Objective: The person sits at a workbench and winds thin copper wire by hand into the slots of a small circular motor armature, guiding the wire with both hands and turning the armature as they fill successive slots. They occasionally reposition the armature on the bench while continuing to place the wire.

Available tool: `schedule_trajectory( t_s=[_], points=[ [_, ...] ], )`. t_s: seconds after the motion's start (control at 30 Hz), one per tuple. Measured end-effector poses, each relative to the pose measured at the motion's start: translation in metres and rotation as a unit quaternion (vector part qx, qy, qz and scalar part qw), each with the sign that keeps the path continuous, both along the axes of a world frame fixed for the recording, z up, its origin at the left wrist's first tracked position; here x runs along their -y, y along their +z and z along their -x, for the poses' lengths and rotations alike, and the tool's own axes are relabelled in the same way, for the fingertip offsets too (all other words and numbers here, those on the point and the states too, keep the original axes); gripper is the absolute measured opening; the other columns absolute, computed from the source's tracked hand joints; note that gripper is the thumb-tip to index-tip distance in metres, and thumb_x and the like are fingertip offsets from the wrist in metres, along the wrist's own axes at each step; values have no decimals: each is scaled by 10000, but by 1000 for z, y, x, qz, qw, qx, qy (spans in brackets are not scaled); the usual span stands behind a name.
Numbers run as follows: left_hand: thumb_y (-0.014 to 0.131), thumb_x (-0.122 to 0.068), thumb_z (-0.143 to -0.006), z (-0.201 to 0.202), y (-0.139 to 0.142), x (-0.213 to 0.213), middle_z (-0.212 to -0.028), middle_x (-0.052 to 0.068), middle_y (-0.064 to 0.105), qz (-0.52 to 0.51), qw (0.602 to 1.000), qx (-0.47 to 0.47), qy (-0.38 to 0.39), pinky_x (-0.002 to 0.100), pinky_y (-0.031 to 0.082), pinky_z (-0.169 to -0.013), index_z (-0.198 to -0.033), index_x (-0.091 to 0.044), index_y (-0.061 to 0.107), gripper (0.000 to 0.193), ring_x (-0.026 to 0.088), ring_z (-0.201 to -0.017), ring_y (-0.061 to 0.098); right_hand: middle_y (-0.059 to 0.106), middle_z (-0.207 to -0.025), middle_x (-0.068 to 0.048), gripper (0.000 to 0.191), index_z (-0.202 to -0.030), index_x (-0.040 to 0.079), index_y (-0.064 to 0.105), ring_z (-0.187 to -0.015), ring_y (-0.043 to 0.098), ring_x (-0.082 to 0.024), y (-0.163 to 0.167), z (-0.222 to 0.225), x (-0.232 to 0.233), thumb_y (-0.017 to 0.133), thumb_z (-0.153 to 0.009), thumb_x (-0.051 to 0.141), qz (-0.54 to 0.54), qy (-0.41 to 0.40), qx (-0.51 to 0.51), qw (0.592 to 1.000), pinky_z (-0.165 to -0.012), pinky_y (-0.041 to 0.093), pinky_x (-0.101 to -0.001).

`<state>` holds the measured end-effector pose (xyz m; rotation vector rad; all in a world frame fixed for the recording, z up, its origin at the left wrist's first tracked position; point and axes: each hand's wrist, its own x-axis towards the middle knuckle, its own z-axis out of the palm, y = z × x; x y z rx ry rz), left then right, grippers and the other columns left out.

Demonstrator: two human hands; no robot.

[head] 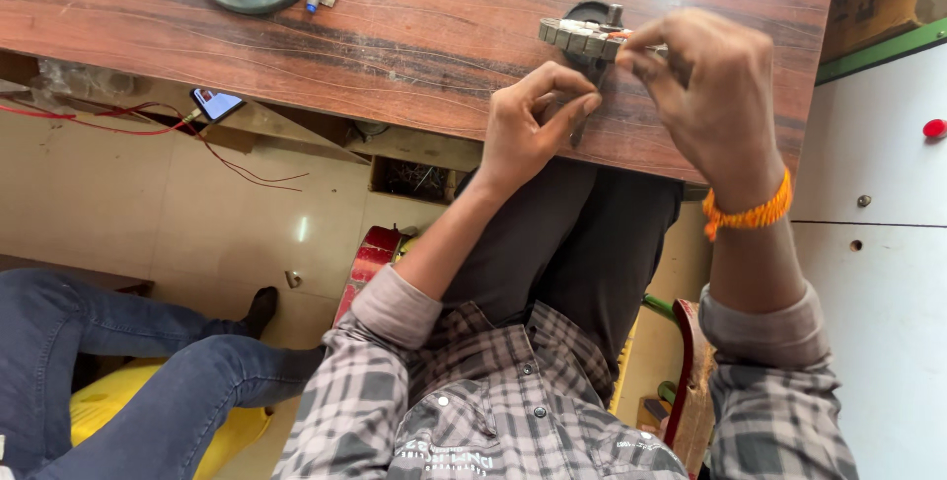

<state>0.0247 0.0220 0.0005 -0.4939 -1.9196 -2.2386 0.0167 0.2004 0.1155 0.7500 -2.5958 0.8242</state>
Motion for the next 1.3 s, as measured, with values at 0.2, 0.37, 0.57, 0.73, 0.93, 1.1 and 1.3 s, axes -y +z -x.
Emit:
schedule_trajectory(
  t_s=[0.2, 0.37, 0.57, 0.73, 0.93, 1.1, 1.3],
  points=[
    [735, -137, -1007, -1, -10, -16, -740, -74, 581, -190, 972, 131, -40, 181, 347, -516, -1021, -27, 659, 134, -5, -580, 453, 681, -733, -73, 25, -1037, -1, 784, -638, 595, -94, -4, 31, -1, 803, -1024, 10, -4, -1, 14, 1000, -578, 420, -269],
    [782, -132, -941, 6, -19, -29, -989, -43, 559, -203, 969, 139, 19, 178, 378, -587, -1017, 0, 719, 165, -12, -676, 467, 715, -858, -36, 63, -1059, -20, 754, -714, 662, -26, -10, 52, -6, 726, -1005, -34, 55, 37, 51, 997, -555, 478, -195],
    [794, -120, -932, 14, -13, -44, -1097, -7, 583, -194, 966, 148, 91, 201, 477, -771, -1040, 5, 752, 171, 24, -877, 583, 640, -833, 10, 53, -1034, -17, 756, -714, 552, -34, -14, 70, -19, 730, -992, 2, 54, -16, 31, 998, -603, 408, -220],
    [788, -138, -969, -5, 10, -40, -1091, 15, 550, 7, 969, 100, 227, 271, 443, -739, -1086, -65, 735, 148, 145, -847, 496, 479, -652, 30, 84, -970, 43, 745, -573, 364, -73, -11, 70, -24, 784, -1003, 108, 70, -116, 98, 986, -527, 254, -292],
    [834, -238, -889, 42, 28, 11, -1252, 1, 640, 294, 859, -382, 176, 402, 505, -937, -1269, -105, 663, 438, 220, -1098, 638, 475, -696, 13, 82, -1088, 14, 769, -589, 387, -64, -2, 47, -40, 806, -1106, 85, 53, -121, 36, 991, -554, 292, -275],
    [877, -305, -909, 76, 15, 22, -1245, -34, 696, 306, 873, -379, 28, 334, 570, -970, -1306, -188, 680, 458, 181, -1092, 662, 567, -771, 19, 41, -1101, -13, 761, -663, 457, -33, 28, 18, -38, 770, -1083, 23, 96, -118, 78, 985, -551, 310, -223],
    [871, -281, -885, 75, 6, 18, -1212, -43, 743, 237, 909, -343, 13, 316, 594, -946, -1278, -211, 696, 436, 176, -1039, 668, 636, -721, -36, 72, -1044, -22, 747, -605, 494, -31, 40, -26, -16, 756, -977, 2, 90, -97, 151, 980, -542, 376, -209]
  ],
)
